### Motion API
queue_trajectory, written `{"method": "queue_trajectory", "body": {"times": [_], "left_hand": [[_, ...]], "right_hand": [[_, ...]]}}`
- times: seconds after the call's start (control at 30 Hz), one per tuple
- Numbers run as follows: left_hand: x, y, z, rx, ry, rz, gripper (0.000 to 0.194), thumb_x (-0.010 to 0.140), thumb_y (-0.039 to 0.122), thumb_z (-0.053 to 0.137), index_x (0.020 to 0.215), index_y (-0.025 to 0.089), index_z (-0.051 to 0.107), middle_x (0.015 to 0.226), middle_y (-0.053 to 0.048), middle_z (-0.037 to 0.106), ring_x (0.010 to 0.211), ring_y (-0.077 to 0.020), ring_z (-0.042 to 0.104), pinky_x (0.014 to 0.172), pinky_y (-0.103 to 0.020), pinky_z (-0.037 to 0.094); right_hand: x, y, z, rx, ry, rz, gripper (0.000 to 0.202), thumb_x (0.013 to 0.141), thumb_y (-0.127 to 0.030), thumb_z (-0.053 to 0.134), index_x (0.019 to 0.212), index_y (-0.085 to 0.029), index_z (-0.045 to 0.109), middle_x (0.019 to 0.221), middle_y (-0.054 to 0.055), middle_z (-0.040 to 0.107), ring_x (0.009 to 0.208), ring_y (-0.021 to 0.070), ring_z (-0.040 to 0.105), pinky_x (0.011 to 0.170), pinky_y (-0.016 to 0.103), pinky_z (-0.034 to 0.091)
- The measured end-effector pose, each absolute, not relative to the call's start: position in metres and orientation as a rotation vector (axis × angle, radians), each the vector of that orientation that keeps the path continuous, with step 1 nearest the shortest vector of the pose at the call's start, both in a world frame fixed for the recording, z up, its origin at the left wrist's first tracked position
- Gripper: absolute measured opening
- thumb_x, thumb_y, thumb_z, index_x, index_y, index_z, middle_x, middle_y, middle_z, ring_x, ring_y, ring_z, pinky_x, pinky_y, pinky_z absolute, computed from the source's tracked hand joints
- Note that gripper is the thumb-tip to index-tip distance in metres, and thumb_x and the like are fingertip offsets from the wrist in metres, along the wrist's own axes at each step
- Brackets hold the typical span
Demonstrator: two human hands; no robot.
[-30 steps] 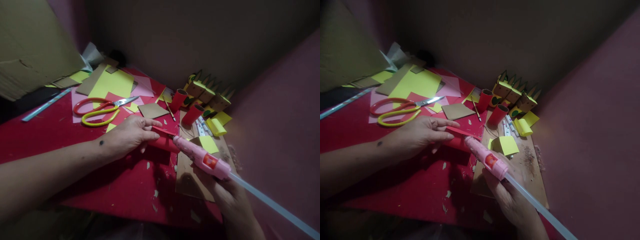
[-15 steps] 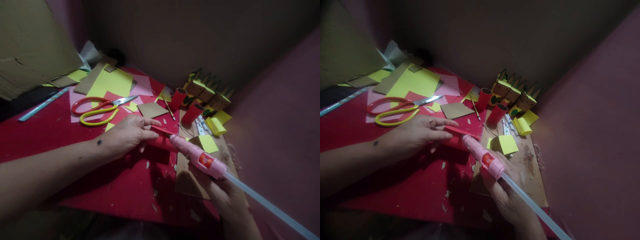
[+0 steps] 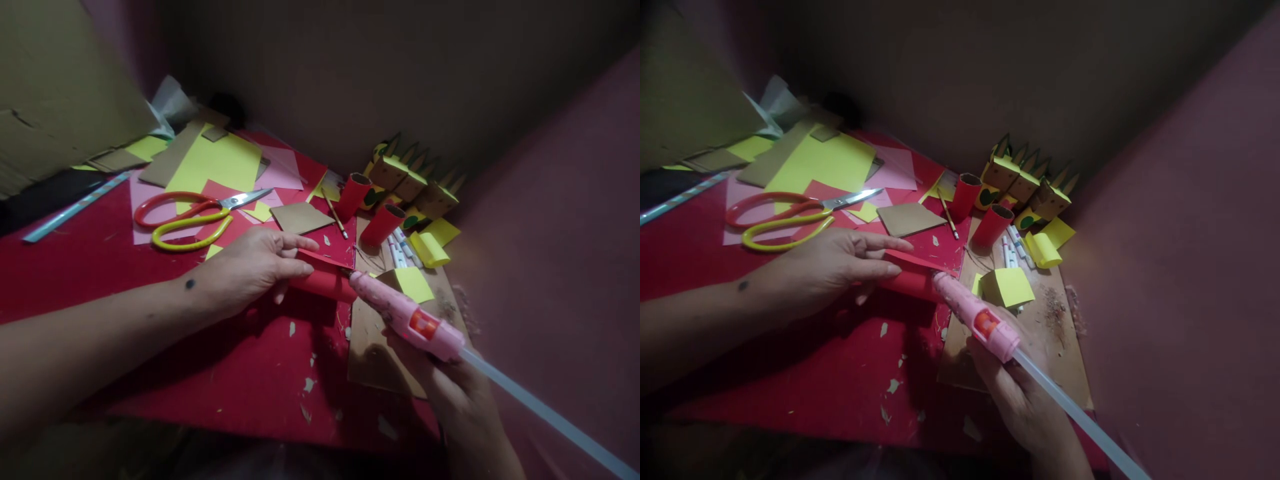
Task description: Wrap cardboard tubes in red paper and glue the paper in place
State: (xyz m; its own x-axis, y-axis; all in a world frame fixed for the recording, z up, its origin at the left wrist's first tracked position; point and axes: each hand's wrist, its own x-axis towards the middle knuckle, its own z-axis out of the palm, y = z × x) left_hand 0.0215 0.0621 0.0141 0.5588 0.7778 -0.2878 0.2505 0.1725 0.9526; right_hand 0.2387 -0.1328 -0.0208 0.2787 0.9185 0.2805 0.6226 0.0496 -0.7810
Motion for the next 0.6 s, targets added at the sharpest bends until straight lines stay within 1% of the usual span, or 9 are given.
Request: {"method": "queue_trajectory", "body": {"times": [0.1,0.17,0.33,0.43,0.6], "left_hand": [[0.0216,0.062,0.0151,1.387,0.989,0.462,0.057,0.073,0.027,0.072,0.128,0.013,0.065,0.041,0.003,0.055,0.039,-0.0119,0.045,0.037,-0.018,0.031],[0.0216,0.062,0.0154,1.375,0.993,0.455,0.059,0.072,0.028,0.074,0.128,0.013,0.066,0.041,0.003,0.054,0.038,-0.0127,0.046,0.036,-0.019,0.032],[0.0213,0.0636,0.0113,1.333,0.95,0.47,0.059,0.072,0.028,0.075,0.129,0.016,0.066,0.04,0.003,0.054,0.035,-0.0128,0.044,0.033,-0.019,0.032],[0.0209,0.064,0.0093,1.323,0.959,0.466,0.057,0.074,0.027,0.073,0.13,0.017,0.065,0.04,0.003,0.055,0.034,-0.0132,0.044,0.031,-0.019,0.031],[0.0214,0.0616,0.014,1.324,0.976,0.466,0.053,0.077,0.025,0.071,0.129,0.017,0.066,0.04,0.003,0.055,0.034,-0.0122,0.045,0.032,-0.017,0.033]], "right_hand": [[0.2403,-0.1352,-0.023,-1.704,-1.344,0.349,0.022,0.087,-0.021,0.072,0.106,-0.025,0.079,0.079,0.002,0.079,0.07,0.0252,0.075,0.069,0.036,0.066],[0.2412,-0.1361,-0.0242,-1.712,-1.324,0.36,0.022,0.085,-0.02,0.073,0.106,-0.026,0.079,0.08,0.002,0.079,0.069,0.0248,0.075,0.068,0.037,0.066],[0.2413,-0.1347,-0.0258,-1.651,-1.364,0.391,0.025,0.087,-0.022,0.072,0.11,-0.029,0.078,0.085,0.002,0.08,0.073,0.026,0.076,0.064,0.036,0.066],[0.2406,-0.1321,-0.0254,-1.609,-1.4,0.387,0.024,0.087,-0.022,0.072,0.108,-0.031,0.079,0.086,0.003,0.08,0.076,0.0268,0.076,0.066,0.037,0.067],[0.2409,-0.1325,-0.0235,-1.622,-1.393,0.413,0.023,0.088,-0.024,0.071,0.108,-0.031,0.079,0.092,0.003,0.081,0.082,0.0288,0.077,0.069,0.039,0.067]]}}
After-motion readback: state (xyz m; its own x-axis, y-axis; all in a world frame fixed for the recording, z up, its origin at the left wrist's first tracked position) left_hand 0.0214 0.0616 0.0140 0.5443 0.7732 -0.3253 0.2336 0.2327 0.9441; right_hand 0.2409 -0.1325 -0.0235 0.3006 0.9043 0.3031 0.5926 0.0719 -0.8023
